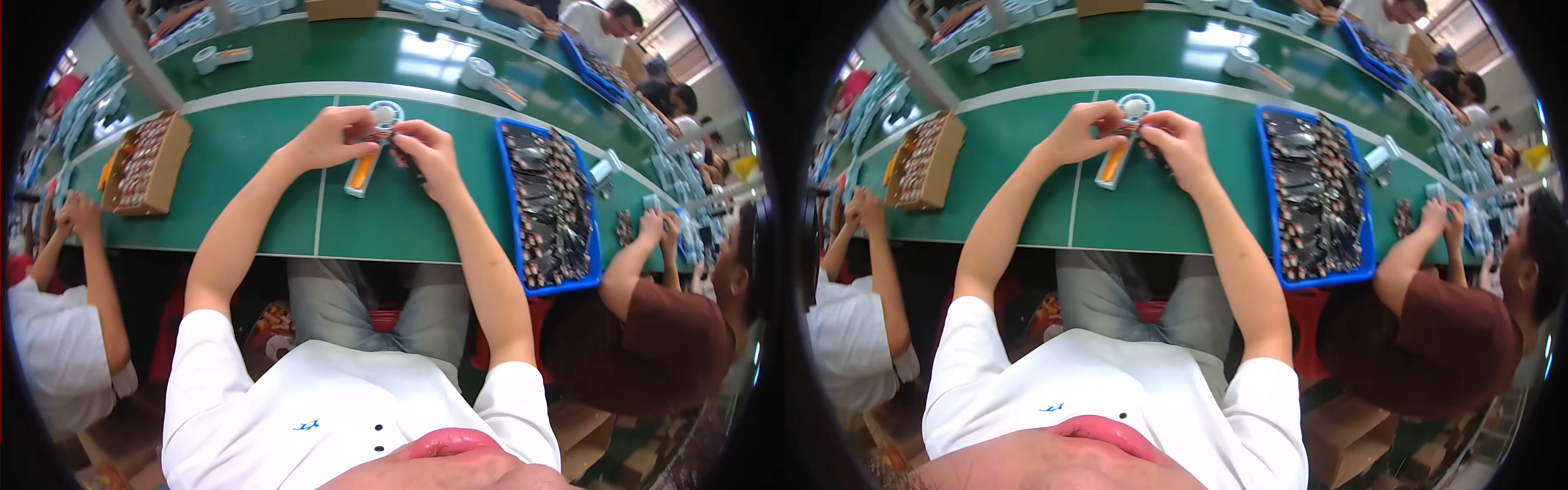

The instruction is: Assembling small circular electronic components onto base parts at a factory production line.

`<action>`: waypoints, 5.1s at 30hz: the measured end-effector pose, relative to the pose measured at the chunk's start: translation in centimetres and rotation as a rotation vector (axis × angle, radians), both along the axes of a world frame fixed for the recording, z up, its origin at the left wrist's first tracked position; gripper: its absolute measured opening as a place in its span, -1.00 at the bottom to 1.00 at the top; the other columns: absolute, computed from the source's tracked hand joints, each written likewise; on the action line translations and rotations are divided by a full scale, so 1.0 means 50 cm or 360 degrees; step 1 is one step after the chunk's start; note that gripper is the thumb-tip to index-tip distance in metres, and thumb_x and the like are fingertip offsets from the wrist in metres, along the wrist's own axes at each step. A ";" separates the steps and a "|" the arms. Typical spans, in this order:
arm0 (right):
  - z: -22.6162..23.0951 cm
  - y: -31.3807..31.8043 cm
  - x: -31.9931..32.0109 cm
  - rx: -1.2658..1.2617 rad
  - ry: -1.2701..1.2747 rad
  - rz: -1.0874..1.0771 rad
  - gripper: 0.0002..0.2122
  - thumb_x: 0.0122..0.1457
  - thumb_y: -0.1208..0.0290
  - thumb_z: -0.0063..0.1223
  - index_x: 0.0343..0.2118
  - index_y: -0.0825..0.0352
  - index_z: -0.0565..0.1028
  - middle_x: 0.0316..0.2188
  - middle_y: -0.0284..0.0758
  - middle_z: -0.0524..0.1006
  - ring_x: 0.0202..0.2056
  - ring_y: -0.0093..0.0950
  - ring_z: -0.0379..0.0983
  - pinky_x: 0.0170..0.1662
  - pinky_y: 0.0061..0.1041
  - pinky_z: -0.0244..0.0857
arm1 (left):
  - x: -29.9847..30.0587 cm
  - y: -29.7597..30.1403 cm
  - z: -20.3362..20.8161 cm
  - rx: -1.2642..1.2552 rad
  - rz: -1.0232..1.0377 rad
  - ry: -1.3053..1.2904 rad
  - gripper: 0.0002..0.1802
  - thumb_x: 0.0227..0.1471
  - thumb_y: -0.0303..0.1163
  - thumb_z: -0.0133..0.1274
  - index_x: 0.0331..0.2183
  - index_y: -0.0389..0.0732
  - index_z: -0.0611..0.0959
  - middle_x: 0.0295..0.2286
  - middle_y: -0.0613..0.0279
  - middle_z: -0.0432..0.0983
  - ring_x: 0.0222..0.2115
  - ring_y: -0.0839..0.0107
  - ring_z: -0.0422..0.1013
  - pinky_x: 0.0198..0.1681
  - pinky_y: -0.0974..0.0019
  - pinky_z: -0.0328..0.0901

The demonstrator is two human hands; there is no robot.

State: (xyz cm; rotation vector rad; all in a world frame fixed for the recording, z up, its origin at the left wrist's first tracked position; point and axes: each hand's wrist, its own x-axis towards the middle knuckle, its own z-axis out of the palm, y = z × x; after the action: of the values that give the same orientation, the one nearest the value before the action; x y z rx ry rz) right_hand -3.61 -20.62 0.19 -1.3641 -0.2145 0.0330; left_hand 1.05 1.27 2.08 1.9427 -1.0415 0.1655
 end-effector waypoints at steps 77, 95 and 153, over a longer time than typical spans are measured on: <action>0.025 -0.008 -0.012 -0.1185 -0.1269 -0.0168 -0.82 -0.08 0.71 0.29 -0.37 0.38 0.63 -0.23 -0.41 0.68 -0.26 -0.45 0.53 -0.17 -0.52 0.44 | -0.022 -0.023 0.011 -0.0336 0.0307 0.1298 -0.78 0.04 -0.56 0.18 -0.42 -0.21 0.41 -0.58 0.22 0.45 -0.68 0.52 0.43 -0.60 0.48 0.43; 0.062 0.054 -0.060 -0.1275 -0.0456 -0.0497 -0.84 -0.01 0.55 0.28 -0.32 0.39 0.63 -0.36 -0.26 0.65 -0.46 -0.46 0.48 -0.33 -0.51 0.42 | -0.034 -0.029 -0.008 -0.0746 0.0047 0.1694 -0.72 0.06 -0.63 0.11 -0.46 -0.16 0.32 -0.48 0.15 0.46 -0.53 0.41 0.53 -0.35 0.33 0.59; 0.080 0.100 0.020 -0.1249 -0.0097 -0.0290 -0.61 0.23 0.13 0.13 -0.50 0.44 0.51 -0.67 -0.31 0.51 -0.62 -0.46 0.34 -0.50 -0.46 0.25 | 0.018 -0.034 -0.062 -0.1404 0.0238 0.1196 -0.83 0.10 -0.46 0.24 -0.33 -0.20 0.53 -0.41 0.33 0.44 -0.43 0.57 0.38 -0.30 0.52 0.37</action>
State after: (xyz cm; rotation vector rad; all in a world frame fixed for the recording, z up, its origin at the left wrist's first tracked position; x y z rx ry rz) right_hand -2.60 -15.64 4.17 -2.1640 -0.1284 -0.0861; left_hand 1.98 -0.42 -1.04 1.1003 -0.2293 -0.0336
